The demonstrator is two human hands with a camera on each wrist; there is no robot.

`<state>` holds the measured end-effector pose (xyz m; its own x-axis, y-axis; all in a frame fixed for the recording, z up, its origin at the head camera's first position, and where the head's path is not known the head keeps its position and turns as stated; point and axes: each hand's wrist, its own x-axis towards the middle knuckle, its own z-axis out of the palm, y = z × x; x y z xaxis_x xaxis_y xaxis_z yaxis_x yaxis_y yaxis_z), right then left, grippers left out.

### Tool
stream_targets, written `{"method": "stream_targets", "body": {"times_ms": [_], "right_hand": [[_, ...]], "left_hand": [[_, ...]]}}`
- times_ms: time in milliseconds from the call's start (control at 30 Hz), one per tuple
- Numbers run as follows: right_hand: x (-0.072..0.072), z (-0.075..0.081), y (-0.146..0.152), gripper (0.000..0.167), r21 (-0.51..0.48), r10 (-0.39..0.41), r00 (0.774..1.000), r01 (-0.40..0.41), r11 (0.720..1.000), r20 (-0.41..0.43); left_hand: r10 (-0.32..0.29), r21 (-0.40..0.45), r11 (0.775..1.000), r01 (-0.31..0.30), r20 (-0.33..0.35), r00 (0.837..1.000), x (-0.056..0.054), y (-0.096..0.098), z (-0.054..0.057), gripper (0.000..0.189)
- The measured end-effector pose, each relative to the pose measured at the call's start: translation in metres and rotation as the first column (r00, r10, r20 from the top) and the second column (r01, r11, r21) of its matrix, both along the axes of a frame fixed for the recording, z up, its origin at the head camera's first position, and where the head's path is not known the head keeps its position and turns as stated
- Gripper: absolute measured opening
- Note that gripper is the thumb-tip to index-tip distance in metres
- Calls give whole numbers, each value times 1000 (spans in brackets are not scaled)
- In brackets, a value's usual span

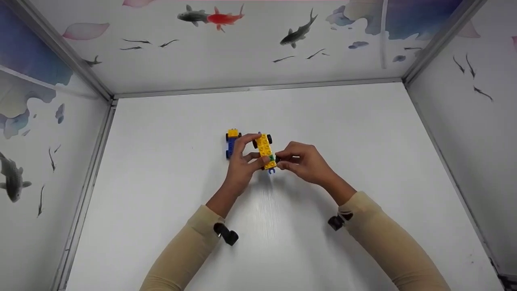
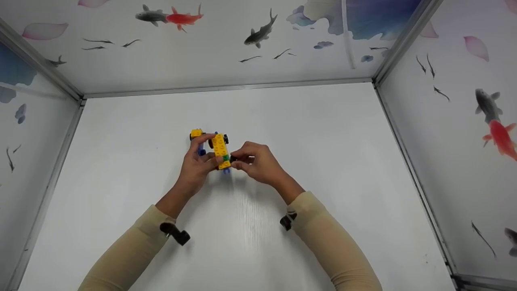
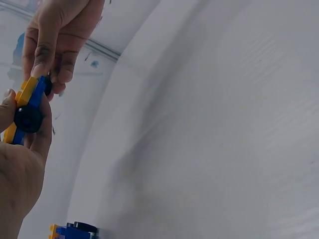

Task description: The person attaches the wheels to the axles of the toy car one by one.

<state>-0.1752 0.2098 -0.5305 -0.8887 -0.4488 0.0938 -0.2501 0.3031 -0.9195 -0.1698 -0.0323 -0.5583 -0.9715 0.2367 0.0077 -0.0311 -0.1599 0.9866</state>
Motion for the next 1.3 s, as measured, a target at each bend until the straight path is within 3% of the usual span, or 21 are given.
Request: {"method": "stream_targets", "body": {"times_ms": [500, 833, 1067, 1300], "right_hand": [[-2, 3, 3, 31, -51, 34, 999, -34, 998, 5], [-2, 0, 2, 29, -71, 36, 999, -36, 997, 6], [-1, -3, 2, 28, -48, 10, 1000, -8, 999, 27], [0, -4, 2, 29, 53, 26, 1000, -26, 998, 6]], "left_hand": [[-18, 0, 1000, 18, -50, 999, -1, 2, 4, 63], [-6, 11, 1000, 7, -91, 996, -2, 6, 0, 52], [-20, 24, 999, 21, -47, 999, -4, 7, 2, 59], [-66, -6, 998, 66, 21, 998, -7, 3, -1, 68]]}}
